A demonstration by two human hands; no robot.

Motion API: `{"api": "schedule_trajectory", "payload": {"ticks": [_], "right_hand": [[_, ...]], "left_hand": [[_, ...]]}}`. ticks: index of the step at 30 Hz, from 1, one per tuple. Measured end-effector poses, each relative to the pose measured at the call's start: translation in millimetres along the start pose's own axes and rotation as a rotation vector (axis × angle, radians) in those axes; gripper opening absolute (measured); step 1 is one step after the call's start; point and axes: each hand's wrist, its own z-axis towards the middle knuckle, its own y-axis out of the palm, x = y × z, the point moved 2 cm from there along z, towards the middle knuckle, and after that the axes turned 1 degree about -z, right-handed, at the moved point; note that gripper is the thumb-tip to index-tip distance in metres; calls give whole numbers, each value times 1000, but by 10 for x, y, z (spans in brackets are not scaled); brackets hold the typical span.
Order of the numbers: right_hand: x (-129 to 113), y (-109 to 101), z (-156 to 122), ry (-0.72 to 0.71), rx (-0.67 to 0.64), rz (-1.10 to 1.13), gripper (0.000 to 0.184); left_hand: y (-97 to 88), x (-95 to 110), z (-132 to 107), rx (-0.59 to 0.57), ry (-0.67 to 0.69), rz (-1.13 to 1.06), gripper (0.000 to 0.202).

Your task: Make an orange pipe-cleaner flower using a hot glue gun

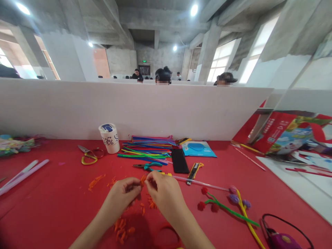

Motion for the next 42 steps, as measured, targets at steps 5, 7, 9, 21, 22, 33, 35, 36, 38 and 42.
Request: {"api": "schedule_trajectory", "payload": {"ticks": [5, 7, 9, 21, 22, 33, 35, 36, 38, 42], "right_hand": [[5, 7, 0, 2, 13, 62, 12], [-7, 17, -9, -22, 31, 51, 11], [-23, 29, -23, -58, 61, 17, 11], [-121, 45, -142, -454, 357, -62, 12], [-119, 49, -145, -458, 362, -60, 12], [-114, 25, -163, -457, 403, 1, 18], [-87, 29, -166, -387, 399, 74, 17], [-71, 35, -162, -336, 385, 108, 15], [-48, 51, -146, -249, 341, 155, 14], [-42, 73, -118, -203, 290, 166, 15]], "left_hand": [[13, 14, -32, -5, 35, 42, 17], [15, 27, -53, 10, 62, 63, 18], [14, 36, -67, 26, 78, 70, 19], [-34, 116, -89, 40, 51, -72, 21], [-36, 121, -95, 37, 53, -76, 21], [-62, 122, -86, 64, 36, -137, 20], [-79, 101, -58, 76, 21, -192, 20], [-88, 89, -44, 81, 25, -225, 20], [-108, 66, -19, 87, 48, -284, 21], [-130, 27, -2, 77, 80, -323, 21]]}}
